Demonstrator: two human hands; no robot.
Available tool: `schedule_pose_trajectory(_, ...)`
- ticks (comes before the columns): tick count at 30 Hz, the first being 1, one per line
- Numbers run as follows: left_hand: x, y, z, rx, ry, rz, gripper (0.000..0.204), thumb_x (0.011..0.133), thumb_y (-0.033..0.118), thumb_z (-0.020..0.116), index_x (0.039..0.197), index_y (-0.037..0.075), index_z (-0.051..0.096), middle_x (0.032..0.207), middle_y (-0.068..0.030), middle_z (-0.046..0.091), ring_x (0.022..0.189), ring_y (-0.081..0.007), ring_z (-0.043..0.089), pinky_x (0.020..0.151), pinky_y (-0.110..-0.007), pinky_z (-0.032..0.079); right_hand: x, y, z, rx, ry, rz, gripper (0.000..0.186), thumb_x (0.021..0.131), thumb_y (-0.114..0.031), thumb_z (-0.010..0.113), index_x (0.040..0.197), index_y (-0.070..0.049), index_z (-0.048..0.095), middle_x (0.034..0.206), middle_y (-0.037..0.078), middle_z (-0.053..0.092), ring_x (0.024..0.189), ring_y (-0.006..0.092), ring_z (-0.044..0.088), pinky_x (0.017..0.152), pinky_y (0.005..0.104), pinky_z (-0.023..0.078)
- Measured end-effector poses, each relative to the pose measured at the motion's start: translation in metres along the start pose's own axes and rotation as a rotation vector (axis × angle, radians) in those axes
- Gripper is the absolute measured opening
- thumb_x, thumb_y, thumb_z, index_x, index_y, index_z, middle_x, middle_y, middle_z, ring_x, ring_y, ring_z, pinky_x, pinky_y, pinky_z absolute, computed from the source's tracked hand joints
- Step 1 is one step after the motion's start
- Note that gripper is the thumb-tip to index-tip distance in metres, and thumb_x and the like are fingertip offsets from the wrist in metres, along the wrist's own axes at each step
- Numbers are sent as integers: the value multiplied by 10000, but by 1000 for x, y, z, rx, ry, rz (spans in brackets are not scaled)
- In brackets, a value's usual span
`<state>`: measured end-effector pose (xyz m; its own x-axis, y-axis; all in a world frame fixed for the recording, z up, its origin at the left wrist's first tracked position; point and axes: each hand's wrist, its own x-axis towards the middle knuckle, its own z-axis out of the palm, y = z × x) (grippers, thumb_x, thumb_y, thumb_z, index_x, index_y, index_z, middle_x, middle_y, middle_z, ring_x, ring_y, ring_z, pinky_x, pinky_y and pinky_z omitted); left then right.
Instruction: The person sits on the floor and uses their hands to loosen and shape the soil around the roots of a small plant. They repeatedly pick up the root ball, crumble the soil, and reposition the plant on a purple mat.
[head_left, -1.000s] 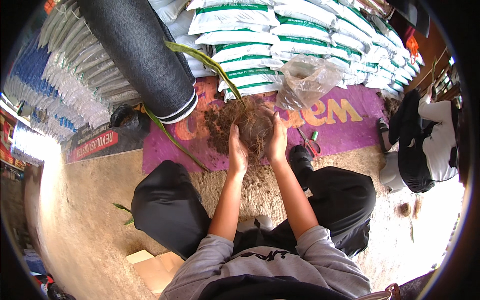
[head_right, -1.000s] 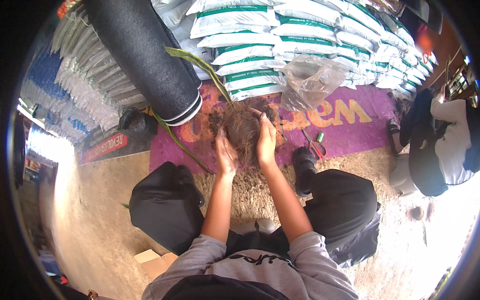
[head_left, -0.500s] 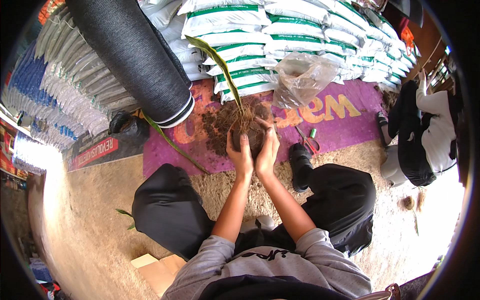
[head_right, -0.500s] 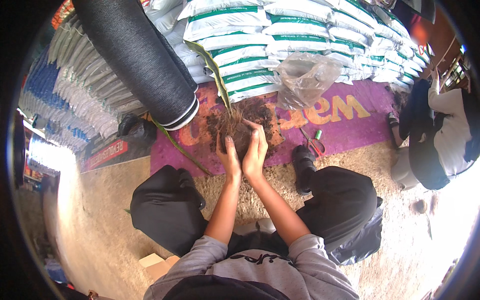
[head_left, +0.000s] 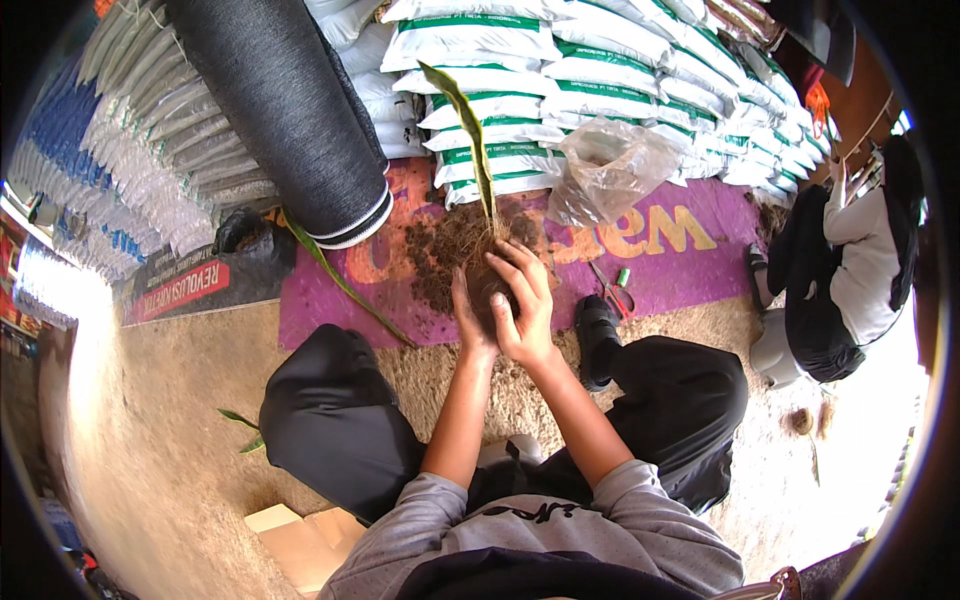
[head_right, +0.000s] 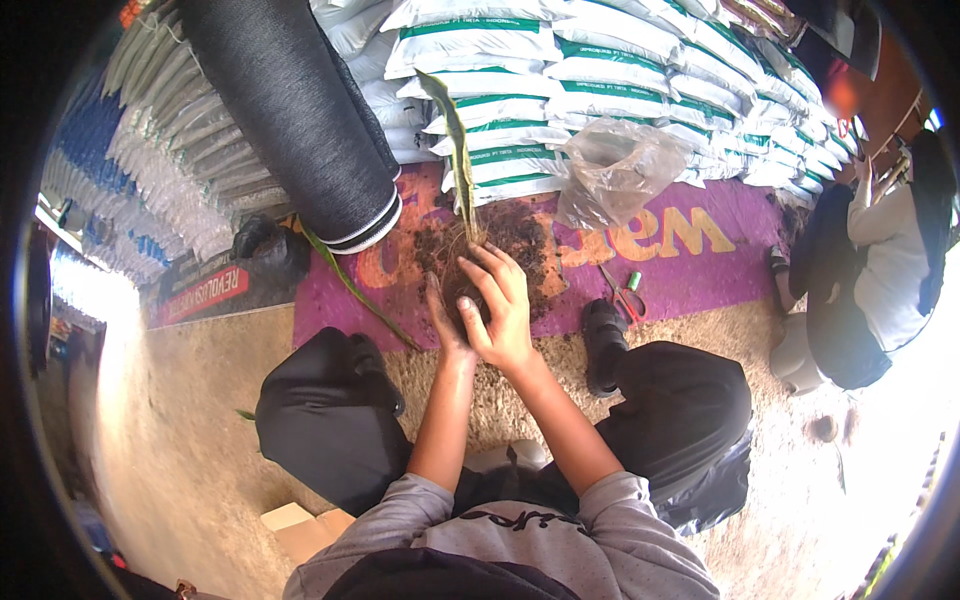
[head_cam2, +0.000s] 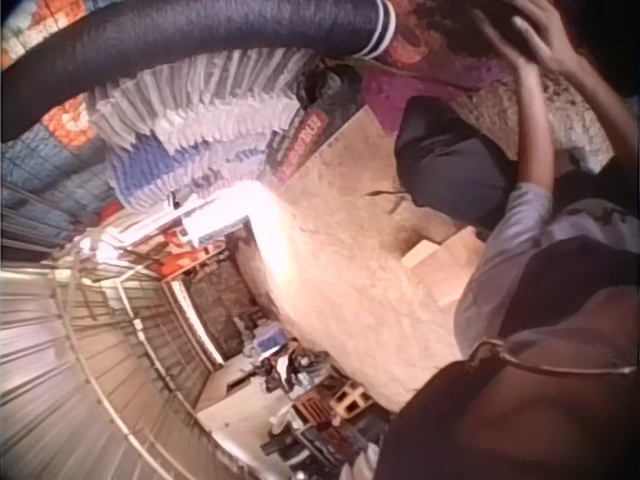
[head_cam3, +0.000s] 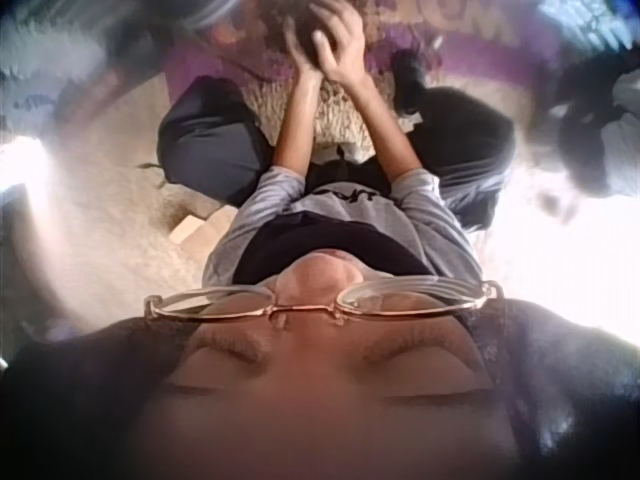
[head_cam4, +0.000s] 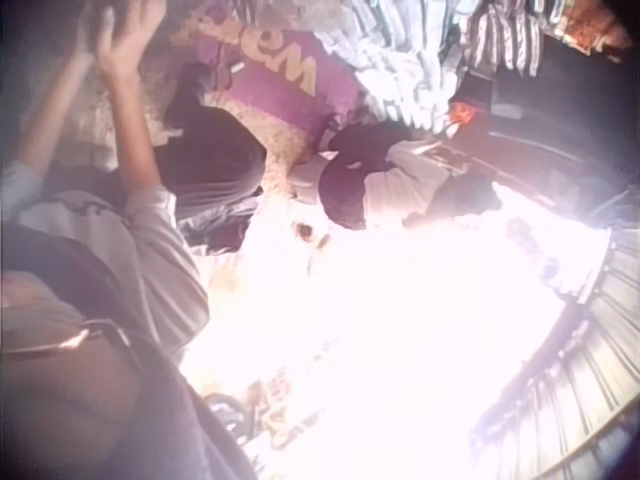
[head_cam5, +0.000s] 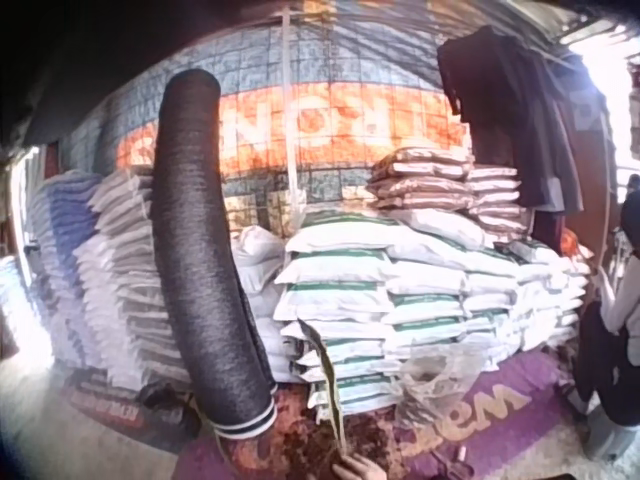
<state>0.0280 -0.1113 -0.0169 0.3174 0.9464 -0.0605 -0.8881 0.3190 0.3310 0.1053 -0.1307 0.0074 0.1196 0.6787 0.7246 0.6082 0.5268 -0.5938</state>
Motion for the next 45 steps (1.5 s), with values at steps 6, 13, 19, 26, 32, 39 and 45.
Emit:
schedule_pose_trajectory(6,27,-14,-60,141,-46,46,361,944,370,377,1042,50,510,948,-56,551,831,-154,533,783,-303,447,-5,-3,14,-71,80,-55,297,748,-164,544,999,-21,616,1068,144,589,1040,349,512,909,432,380)
schedule_pose_trajectory(13,22,-11,-32,239,52,144,373,940,361,389,1088,35,493,1003,-88,570,893,-176,576,774,-335,492,1,11,7,235,-22,112,462,828,-288,532,1172,20,516,1183,196,513,1126,374,461,976,445,337)
schedule_pose_trajectory(19,19,-2,-23,227,114,139,427,935,364,406,1218,45,408,1148,-120,523,1011,-244,562,829,-379,492,-15,26,19,405,118,224,761,744,-402,661,1314,17,382,1299,203,404,1227,318,376,1025,426,281)
schedule_pose_trajectory(26,14,-10,-14,308,122,176,473,956,392,350,1299,66,366,1248,-111,470,1135,-225,473,976,-367,377,-13,19,25,702,305,572,605,700,-99,721,1243,-14,466,1100,116,561,1020,199,527,926,337,399)
schedule_pose_trajectory(32,14,-4,0,455,29,195,535,949,422,330,1340,56,340,1334,-118,401,1218,-240,404,1036,-383,303,-5,24,14,880,380,771,544,722,-131,704,1215,-20,504,1102,100,571,1011,186,528,922,315,398)
schedule_pose_trajectory(39,20,4,-16,616,233,263,483,937,377,399,1268,27,369,1234,-127,458,1145,-216,450,969,-367,370,6,9,13,548,247,464,608,650,-146,778,1173,11,511,1105,126,544,1046,207,517,926,337,400)
schedule_pose_trajectory(45,13,10,-4,367,173,208,390,919,371,434,1116,36,469,1052,-107,521,948,-211,544,805,-352,463,-5,7,19,103,19,81,723,802,-524,500,1280,12,420,1250,236,418,1123,387,423,949,464,336)
